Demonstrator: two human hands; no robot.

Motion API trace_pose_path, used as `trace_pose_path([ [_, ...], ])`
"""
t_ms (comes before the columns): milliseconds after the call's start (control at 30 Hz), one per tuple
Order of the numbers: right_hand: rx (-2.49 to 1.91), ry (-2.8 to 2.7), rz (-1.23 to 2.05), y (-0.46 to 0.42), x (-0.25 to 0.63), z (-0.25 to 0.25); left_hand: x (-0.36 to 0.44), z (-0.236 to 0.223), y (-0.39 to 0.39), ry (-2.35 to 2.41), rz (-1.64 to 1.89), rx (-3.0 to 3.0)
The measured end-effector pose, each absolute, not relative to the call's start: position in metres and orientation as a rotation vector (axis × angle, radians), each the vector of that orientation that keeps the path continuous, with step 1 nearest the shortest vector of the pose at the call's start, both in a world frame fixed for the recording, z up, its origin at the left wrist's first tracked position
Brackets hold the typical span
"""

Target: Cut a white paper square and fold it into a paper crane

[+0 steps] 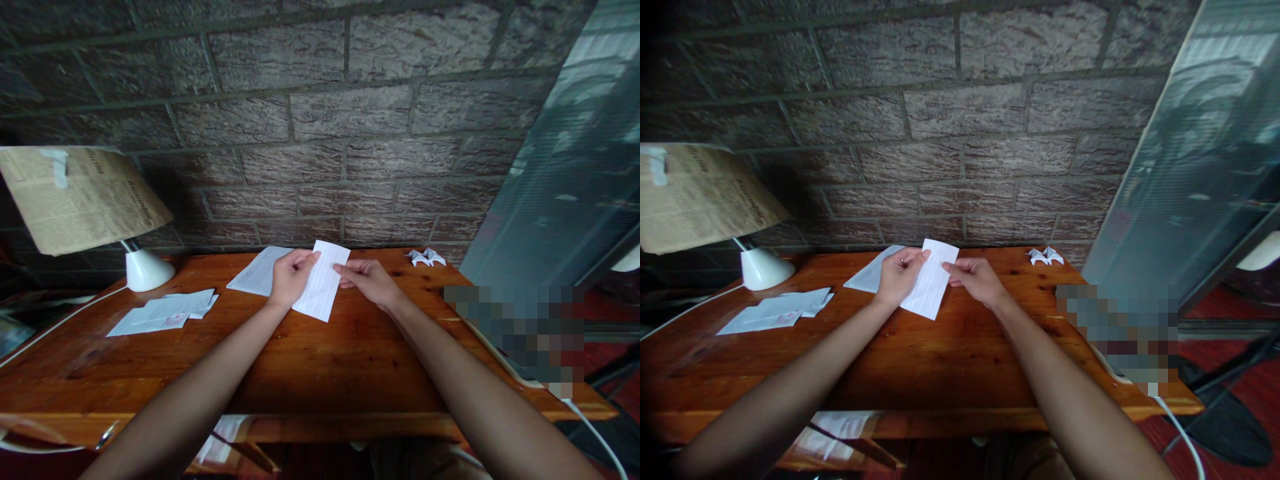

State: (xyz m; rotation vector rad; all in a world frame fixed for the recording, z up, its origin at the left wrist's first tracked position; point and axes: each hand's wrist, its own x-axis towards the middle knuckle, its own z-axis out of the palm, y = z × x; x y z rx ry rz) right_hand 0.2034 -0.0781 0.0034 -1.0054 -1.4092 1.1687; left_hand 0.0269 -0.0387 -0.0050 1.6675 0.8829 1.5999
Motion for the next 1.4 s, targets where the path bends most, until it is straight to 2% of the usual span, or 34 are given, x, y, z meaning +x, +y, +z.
trace_pose_path([
  [733,-0.986,-1.411,1.215,-0.0812,0.1994,0.0038,0.0256,-0.0056,-0.0368,0.925,1.85,1.719],
  [1400,-1.012,-1.403,1.336,-0.0813,0.1987,0.0008,0.0247,-0.0047,-0.0346,0.967,1.917,1.669],
])
